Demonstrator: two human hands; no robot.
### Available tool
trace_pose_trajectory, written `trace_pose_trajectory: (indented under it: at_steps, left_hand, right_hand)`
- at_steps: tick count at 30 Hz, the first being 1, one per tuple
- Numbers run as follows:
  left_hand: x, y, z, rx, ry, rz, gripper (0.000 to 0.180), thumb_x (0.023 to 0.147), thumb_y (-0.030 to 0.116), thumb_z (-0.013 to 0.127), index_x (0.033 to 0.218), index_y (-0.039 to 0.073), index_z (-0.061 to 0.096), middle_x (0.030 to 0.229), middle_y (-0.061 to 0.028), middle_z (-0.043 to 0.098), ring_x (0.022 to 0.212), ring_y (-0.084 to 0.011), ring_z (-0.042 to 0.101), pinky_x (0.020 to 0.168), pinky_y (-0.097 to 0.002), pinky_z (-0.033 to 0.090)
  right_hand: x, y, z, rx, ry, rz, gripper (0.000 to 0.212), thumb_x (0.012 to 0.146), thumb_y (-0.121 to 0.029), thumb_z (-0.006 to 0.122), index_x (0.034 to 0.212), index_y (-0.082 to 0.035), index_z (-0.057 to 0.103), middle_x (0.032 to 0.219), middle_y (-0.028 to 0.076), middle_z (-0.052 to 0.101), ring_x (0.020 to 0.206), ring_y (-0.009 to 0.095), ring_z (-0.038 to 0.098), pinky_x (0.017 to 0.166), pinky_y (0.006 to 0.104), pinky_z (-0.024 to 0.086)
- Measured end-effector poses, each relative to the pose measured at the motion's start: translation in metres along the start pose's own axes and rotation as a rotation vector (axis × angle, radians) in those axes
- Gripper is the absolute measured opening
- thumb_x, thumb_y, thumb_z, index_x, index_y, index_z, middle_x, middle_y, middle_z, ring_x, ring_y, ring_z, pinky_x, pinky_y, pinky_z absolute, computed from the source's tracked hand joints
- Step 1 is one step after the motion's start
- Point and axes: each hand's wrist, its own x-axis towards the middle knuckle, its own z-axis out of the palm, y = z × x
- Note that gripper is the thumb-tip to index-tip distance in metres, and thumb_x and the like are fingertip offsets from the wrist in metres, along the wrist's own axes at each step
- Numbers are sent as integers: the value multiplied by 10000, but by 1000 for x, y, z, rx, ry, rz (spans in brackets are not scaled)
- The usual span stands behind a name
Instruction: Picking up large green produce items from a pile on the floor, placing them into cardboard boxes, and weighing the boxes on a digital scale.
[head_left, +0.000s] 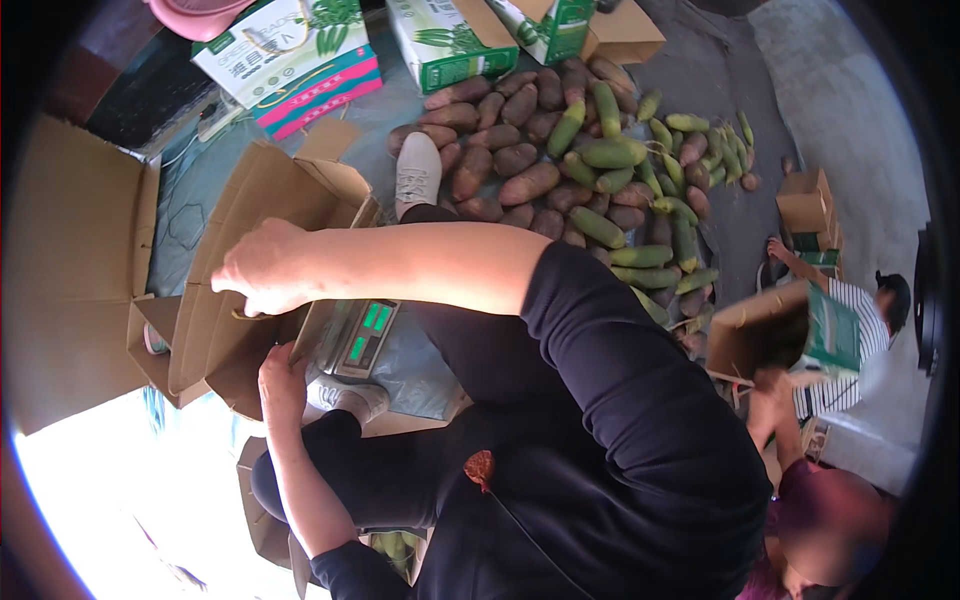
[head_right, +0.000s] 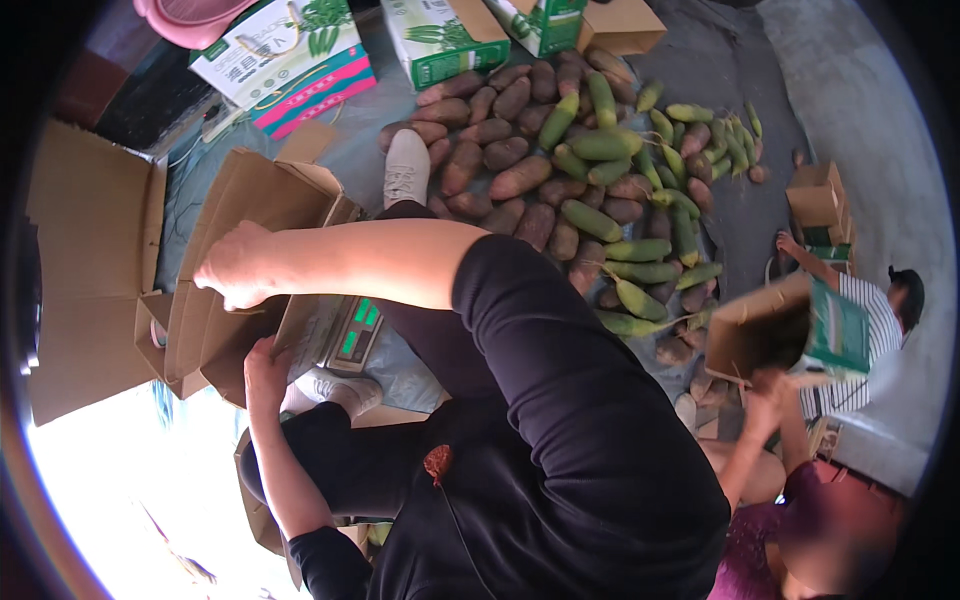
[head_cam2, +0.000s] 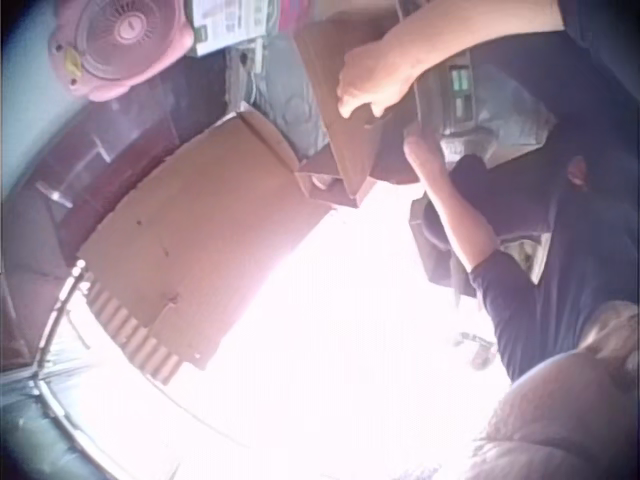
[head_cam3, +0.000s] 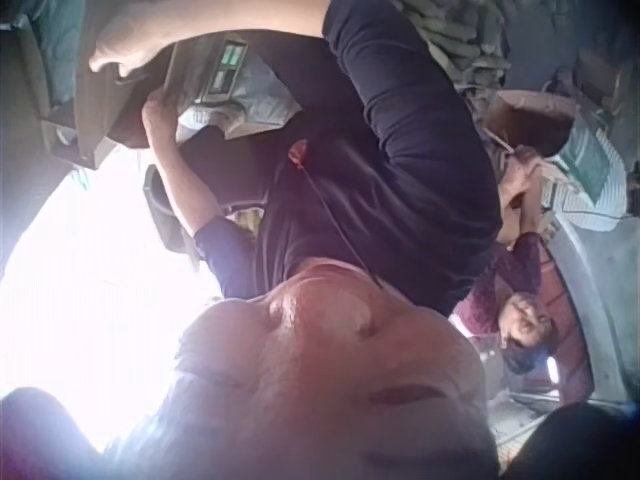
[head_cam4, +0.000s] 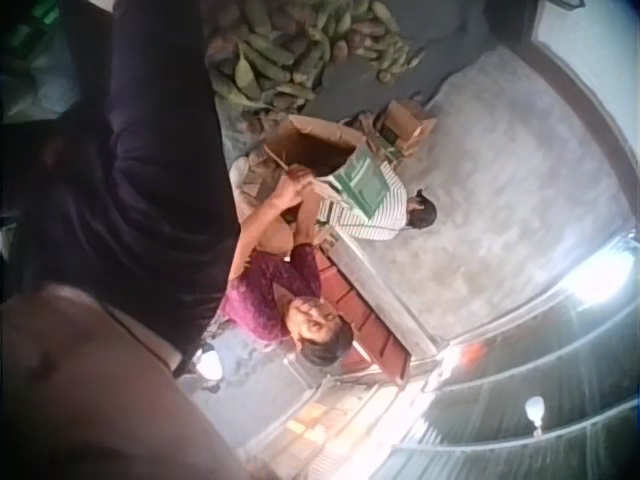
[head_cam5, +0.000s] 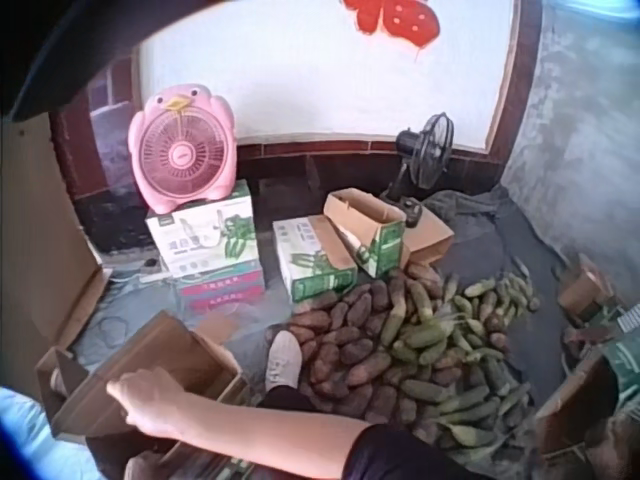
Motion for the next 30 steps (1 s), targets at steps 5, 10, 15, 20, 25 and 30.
trace_pose_trajectory:
  at_steps: [5,10,15,20,25,30]
  left_hand:
    - [3,-15,14,25,101,98,298,756,69,609,1045,0,628,906,-218,629,866,-364,619,768,-397,470]
    - [-2,9,-1,-18,13,25,269,769,40,616,1033,-10,616,933,-218,601,901,-393,587,778,-417,458]
    - [5,6,10,-48,-2,41,243,775,41,607,1011,-15,614,890,-213,600,859,-392,594,736,-410,461]
    - [-1,3,6,-68,-4,-6,220,782,44,596,995,-12,615,870,-213,598,818,-376,599,719,-404,460]
    - [-3,5,5,-38,-9,-21,229,788,47,589,1009,-4,619,875,-195,608,805,-340,609,727,-383,464]
    - [0,8,4,-27,1,-12,239,793,54,583,1022,-5,619,882,-179,616,800,-307,613,734,-371,463]
  right_hand:
    - [-62,15,-26,328,492,8,249,779,-152,670,1006,-54,640,871,114,658,829,278,639,737,388,498]
    - [-121,43,-22,502,813,120,149,831,-29,617,980,-27,625,842,73,652,743,158,635,653,279,501]
    - [-182,78,28,569,864,464,144,803,-39,620,945,-59,628,799,80,631,692,193,616,624,308,474]
    - [-245,112,99,367,638,715,191,794,-126,590,973,-79,633,952,123,627,898,316,608,768,398,487]
    - [-321,146,154,294,342,1010,250,755,-183,613,984,-88,638,952,136,636,919,332,603,790,423,480]
    - [-382,154,201,212,126,1176,253,744,-170,631,977,-74,642,912,130,655,897,313,619,769,406,487]
